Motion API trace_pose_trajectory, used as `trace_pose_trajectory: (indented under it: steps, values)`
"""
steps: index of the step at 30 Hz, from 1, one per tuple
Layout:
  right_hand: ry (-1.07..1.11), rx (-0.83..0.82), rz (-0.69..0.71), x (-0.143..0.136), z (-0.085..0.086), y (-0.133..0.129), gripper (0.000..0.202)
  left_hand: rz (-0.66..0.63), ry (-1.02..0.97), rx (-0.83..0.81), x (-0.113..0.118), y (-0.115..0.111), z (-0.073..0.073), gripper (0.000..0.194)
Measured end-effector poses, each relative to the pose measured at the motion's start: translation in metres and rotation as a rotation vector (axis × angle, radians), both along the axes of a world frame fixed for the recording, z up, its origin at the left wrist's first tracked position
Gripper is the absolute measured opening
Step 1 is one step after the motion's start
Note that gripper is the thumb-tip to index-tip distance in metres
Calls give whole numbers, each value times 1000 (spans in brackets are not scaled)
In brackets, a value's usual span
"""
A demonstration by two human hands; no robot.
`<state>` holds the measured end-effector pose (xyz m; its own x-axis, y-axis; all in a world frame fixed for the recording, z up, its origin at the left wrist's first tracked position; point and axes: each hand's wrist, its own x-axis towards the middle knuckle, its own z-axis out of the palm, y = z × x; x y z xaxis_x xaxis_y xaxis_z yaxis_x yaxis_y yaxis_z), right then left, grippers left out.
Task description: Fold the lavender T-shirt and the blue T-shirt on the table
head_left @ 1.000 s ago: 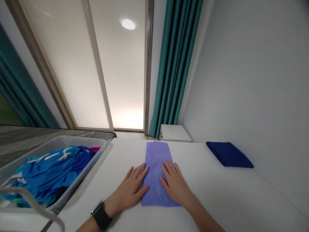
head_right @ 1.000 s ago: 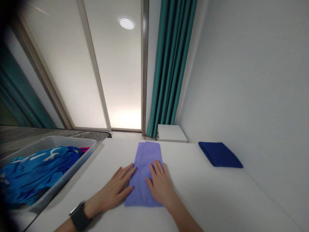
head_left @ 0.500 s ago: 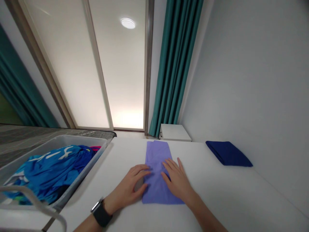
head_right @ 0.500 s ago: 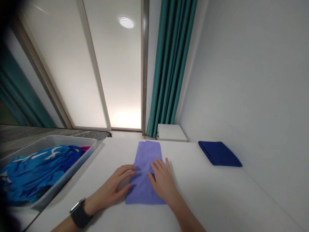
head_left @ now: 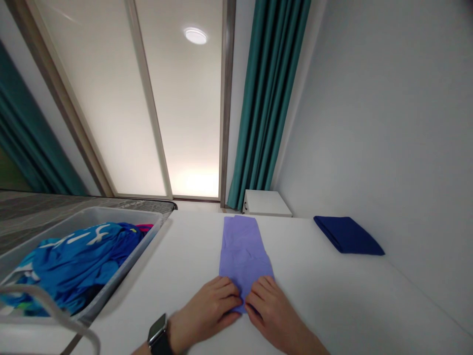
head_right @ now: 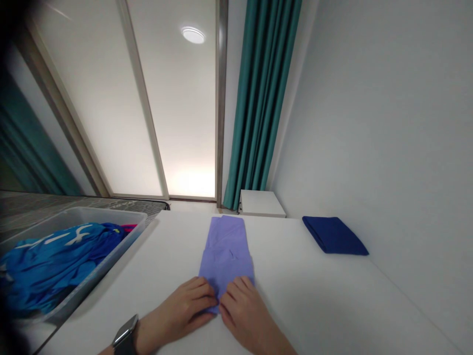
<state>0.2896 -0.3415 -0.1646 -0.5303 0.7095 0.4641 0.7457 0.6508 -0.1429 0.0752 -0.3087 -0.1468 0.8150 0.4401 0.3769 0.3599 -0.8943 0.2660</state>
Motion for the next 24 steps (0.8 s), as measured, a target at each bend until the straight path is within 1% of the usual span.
trace_pose_trajectory:
  steps: [2,4,6,8,12,15,17,19,21,24]
  values:
    - [-15,-49,17,4,-3,-8,8,-2,7,-18,0,0,0,13]
    - [-11,-97,-3,8,-5,-11,15,5,16,-40,0,0,1,13]
    - [0,-98,-35,10,-7,-11,23,10,29,-60,0,-1,2,13]
    - [-16,-45,-58,10,-9,-10,25,14,37,-76,0,0,4,13]
    - [-150,153,-36,8,-15,-5,17,24,41,-106,1,1,6,12]
    - [-237,226,-20,8,-17,0,15,30,45,-110,1,0,6,15]
    - [-244,217,-27,9,-17,4,14,44,54,-95,1,-1,5,22]
    - [-217,173,-38,10,-15,7,14,59,54,-68,1,-1,3,28]
    - [-186,114,-48,10,-11,7,14,69,31,-47,0,-1,-1,28]
    - [-157,48,-70,7,-5,3,9,71,-35,-56,-1,2,-6,21]
